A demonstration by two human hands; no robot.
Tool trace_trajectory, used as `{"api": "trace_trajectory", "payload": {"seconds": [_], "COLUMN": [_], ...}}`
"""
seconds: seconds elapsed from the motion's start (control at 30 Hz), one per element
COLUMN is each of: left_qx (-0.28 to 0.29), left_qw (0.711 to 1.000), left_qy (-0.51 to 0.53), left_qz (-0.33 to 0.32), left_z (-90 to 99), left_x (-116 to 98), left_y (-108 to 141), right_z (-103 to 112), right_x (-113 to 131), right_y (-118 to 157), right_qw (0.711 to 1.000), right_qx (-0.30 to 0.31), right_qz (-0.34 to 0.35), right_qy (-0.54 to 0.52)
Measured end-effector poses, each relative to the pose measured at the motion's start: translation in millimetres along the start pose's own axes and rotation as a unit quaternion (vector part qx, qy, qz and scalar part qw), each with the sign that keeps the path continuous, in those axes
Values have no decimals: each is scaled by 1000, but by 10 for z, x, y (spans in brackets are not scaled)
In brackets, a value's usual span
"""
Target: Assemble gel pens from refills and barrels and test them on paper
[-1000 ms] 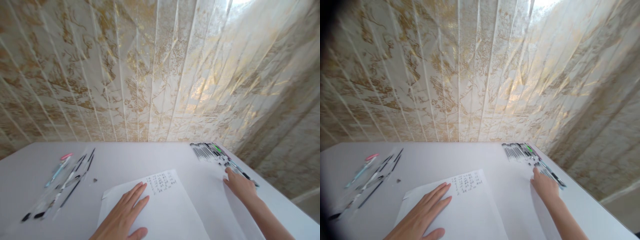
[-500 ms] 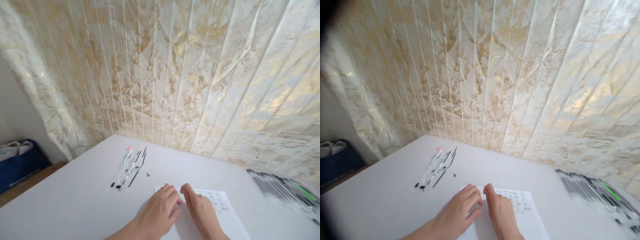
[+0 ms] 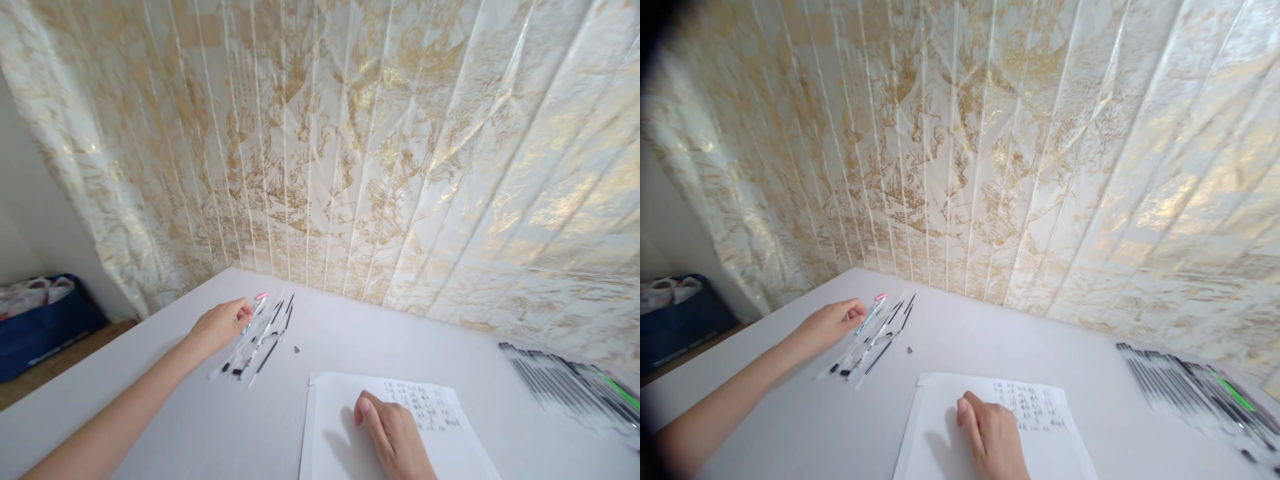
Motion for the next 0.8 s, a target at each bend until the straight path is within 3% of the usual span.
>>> {"api": "trace_trajectory", "payload": {"seconds": [0.2,0.33,0.43,0.6,0.7,0.8], "left_qx": [34,10,-37,-40,-29,-26], "left_qw": [998,997,995,992,990,989], "left_qy": [-38,-69,-89,-97,-98,-102], "left_qz": [30,33,8,-71,-100,-108], "left_z": [-105,-133,-139,-346,-460,-483], "left_x": [16,-154,-469,-1117,-1340,-1377], "left_y": [122,204,280,356,345,305], "right_z": [-17,18,-42,-399,-601,-656], "right_x": [8,103,443,1410,1719,1831], "right_y": [0,13,-4,-21,-31,-14], "right_qw": [999,998,998,966,958,959], "right_qx": [-1,-10,3,70,116,125], "right_qz": [-6,4,58,240,254,250], "right_qy": [52,68,34,66,72,47]}}
Point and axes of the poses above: each hand's wrist, its own y-axis away from the middle knuckle, its own z-axis out of the back of the hand, x = y × z, the point moved 9 cm from there along -y, towards the middle knuckle, and after that the axes turned 2 degrees about z, right-handed, at the moved point
